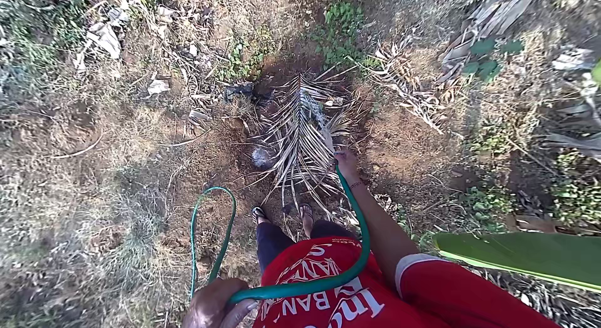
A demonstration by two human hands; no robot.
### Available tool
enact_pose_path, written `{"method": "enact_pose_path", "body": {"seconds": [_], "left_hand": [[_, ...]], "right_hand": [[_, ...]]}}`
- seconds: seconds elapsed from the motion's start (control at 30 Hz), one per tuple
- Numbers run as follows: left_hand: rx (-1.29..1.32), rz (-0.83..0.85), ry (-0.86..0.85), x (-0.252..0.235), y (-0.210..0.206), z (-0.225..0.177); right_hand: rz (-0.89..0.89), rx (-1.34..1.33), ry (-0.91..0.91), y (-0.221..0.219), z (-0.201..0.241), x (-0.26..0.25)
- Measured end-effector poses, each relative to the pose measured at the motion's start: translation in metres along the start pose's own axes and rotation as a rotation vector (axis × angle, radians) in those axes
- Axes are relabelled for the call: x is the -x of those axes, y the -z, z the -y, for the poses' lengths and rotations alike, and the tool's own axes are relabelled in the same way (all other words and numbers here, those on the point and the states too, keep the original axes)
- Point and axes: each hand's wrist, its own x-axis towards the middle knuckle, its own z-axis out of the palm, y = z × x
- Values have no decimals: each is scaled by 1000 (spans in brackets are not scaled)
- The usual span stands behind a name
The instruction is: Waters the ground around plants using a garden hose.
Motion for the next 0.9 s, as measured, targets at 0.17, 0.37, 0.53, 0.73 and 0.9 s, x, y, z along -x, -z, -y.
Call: {"method": "enact_pose_path", "body": {"seconds": [0.17, 0.37, 0.53, 0.73, 0.9], "left_hand": [[-10, 3, 8, -1, 1, -2], [-15, 11, -2, -1, 3, -1], [-15, 7, -10, -2, 4, -1], [-19, 19, 23, -2, 6, -6], [-16, 8, 29, -1, 7, -8]], "right_hand": [[-2, -33, 9, -3, -4, -2], [29, -60, 14, -9, -2, -2], [44, -70, 24, -9, 12, 5], [43, -89, 49, -10, 20, 6], [10, -110, 62, -12, 20, 1]]}}
